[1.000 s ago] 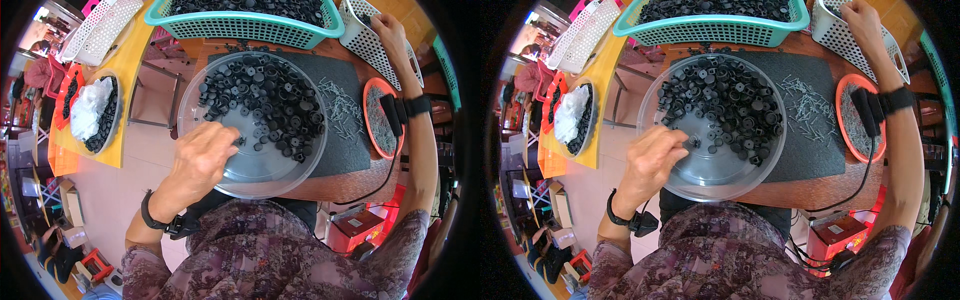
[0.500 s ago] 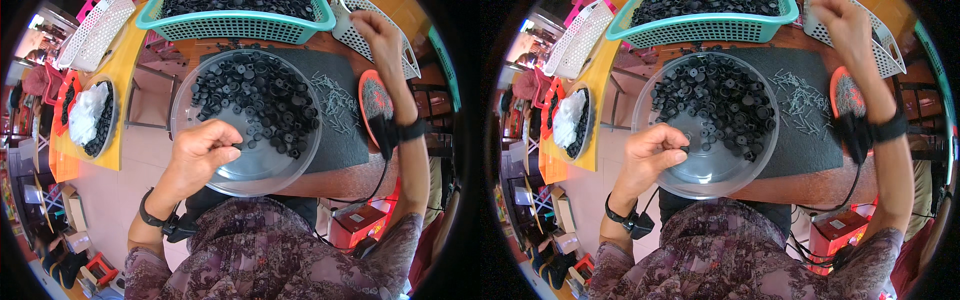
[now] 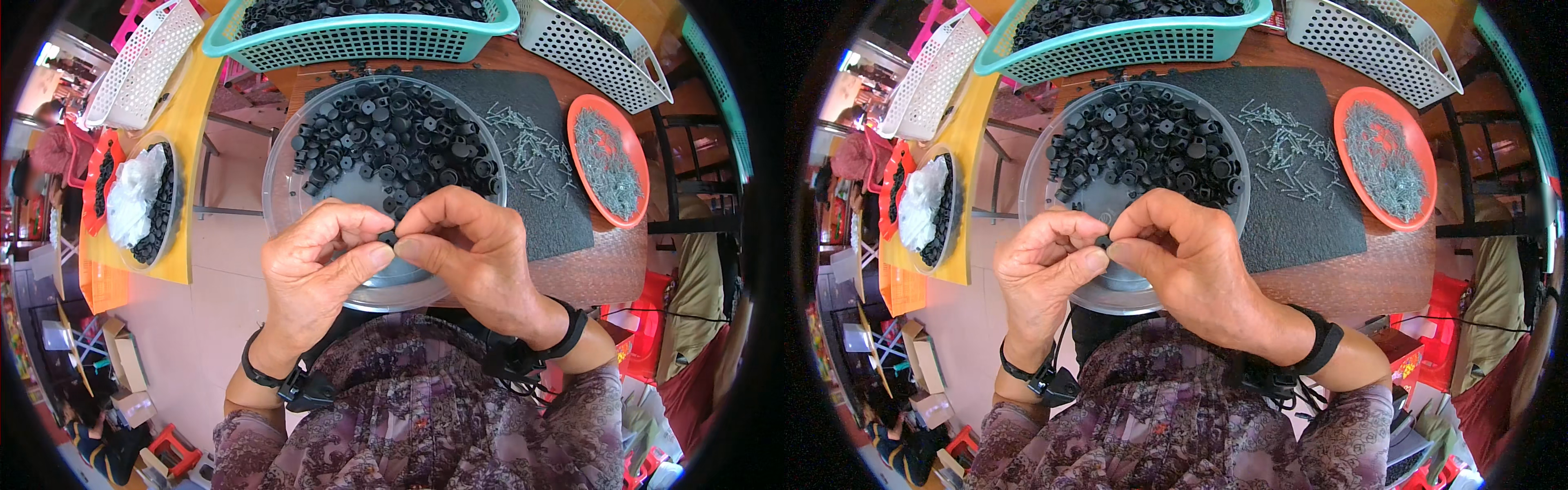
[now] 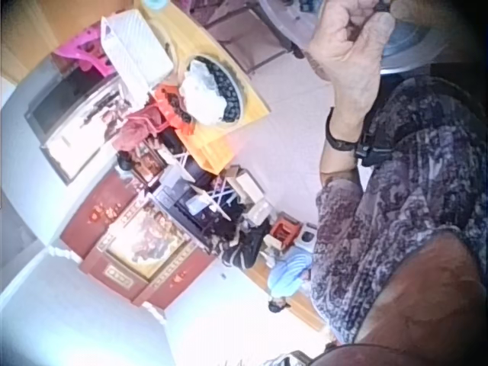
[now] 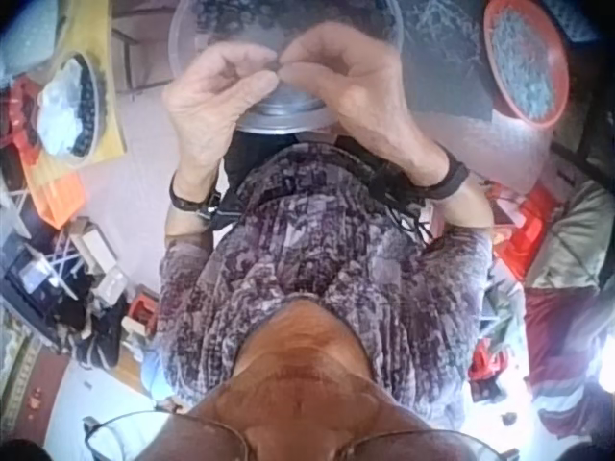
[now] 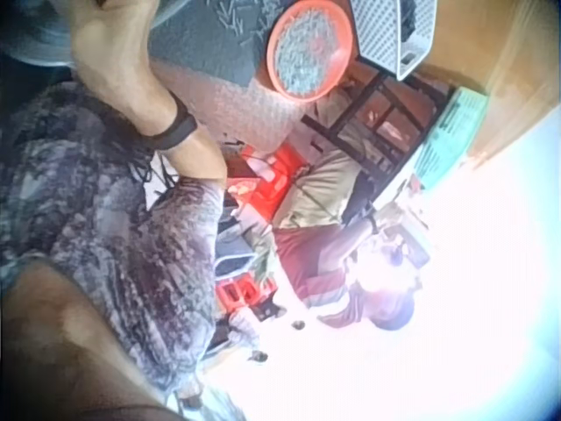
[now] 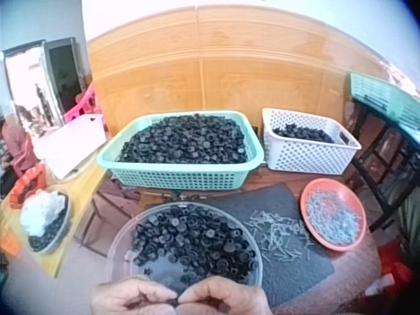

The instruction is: Assembling small black plastic components by inserting metal pins into them.

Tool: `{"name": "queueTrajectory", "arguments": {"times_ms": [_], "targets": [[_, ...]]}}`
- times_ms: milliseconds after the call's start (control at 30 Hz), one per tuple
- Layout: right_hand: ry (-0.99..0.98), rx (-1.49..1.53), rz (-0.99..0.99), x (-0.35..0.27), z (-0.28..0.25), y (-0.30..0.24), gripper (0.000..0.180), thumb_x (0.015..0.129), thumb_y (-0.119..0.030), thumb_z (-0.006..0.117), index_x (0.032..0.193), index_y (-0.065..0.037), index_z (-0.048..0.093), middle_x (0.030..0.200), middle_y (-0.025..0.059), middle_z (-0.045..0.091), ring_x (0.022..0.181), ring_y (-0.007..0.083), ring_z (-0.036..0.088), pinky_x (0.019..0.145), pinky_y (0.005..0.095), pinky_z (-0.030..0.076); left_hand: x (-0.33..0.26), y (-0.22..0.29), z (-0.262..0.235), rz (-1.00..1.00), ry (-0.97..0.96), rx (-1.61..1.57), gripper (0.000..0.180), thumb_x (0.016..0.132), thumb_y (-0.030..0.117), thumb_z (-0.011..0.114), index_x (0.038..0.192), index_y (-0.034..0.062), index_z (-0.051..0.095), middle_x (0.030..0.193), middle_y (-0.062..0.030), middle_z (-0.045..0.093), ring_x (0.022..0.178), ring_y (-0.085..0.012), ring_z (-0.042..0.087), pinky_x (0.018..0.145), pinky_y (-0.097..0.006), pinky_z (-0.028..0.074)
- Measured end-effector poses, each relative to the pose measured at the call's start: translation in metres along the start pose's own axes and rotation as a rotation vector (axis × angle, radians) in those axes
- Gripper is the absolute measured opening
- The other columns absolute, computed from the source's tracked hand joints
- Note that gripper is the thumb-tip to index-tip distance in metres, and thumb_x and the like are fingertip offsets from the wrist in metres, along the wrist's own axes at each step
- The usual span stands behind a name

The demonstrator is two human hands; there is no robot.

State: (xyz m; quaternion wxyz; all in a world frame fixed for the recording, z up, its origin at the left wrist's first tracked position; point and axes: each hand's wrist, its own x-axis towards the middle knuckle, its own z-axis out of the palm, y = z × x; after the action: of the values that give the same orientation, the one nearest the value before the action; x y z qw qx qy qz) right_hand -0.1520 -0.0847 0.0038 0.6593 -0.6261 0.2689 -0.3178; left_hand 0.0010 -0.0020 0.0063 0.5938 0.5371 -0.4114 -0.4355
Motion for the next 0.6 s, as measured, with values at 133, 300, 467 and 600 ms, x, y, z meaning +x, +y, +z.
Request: {"name": "queueTrajectory", "arguments": {"times_ms": [133, 300, 467, 600], "targets": [[0.020, 0.135, 0.075, 0.001, 0.003, 0.000, 0.007, 0.079, 0.003, 0.062, 0.085, 0.002, 0.058, 0.075, 0.0025, 0.059, 0.067, 0.0053, 0.053, 0.058, 0.0202, 0.042, 0.000, -0.004, -0.004, -0.038, -0.028, -0.110, 0.021, 0.079, -0.004, 0.066, 0.100, -0.0039, 0.061, 0.095, -0.0072, 0.062, 0.082, -0.0114, 0.060, 0.074, -0.023, 0.050], [0.029, 0.192, 0.105, 0.002, 0.004, -0.001, 0.006, 0.080, 0.003, 0.062, 0.083, 0.002, 0.057, 0.074, 0.0030, 0.060, 0.067, 0.0049, 0.053, 0.058, 0.0195, 0.042, 0.001, -0.009, -0.007, -0.089, -0.069, -0.215, 0.022, 0.079, -0.003, 0.065, 0.101, -0.0035, 0.061, 0.094, -0.0074, 0.063, 0.081, -0.0121, 0.061, 0.073, -0.024, 0.051], [0.035, 0.249, 0.140, 0.001, 0.002, 0.002, 0.006, 0.080, 0.002, 0.062, 0.084, 0.002, 0.057, 0.075, 0.0024, 0.060, 0.068, 0.0047, 0.053, 0.058, 0.0186, 0.042, 0.000, -0.010, 0.004, 0.018, -0.019, -0.178, 0.020, 0.079, -0.003, 0.066, 0.099, -0.0030, 0.061, 0.092, -0.0064, 0.062, 0.078, -0.0115, 0.060, 0.069, -0.022, 0.050], [0.070, 0.379, 0.189, -0.004, 0.007, 0.002, 0.005, 0.081, 0.001, 0.061, 0.085, 0.001, 0.057, 0.076, 0.0015, 0.059, 0.067, 0.0044, 0.052, 0.058, 0.0187, 0.042, 0.002, -0.012, 0.007, 0.085, -0.015, -0.112, 0.020, 0.077, -0.003, 0.067, 0.097, -0.0031, 0.063, 0.093, -0.0069, 0.059, 0.078, -0.0114, 0.058, 0.069, -0.022, 0.048]]}}
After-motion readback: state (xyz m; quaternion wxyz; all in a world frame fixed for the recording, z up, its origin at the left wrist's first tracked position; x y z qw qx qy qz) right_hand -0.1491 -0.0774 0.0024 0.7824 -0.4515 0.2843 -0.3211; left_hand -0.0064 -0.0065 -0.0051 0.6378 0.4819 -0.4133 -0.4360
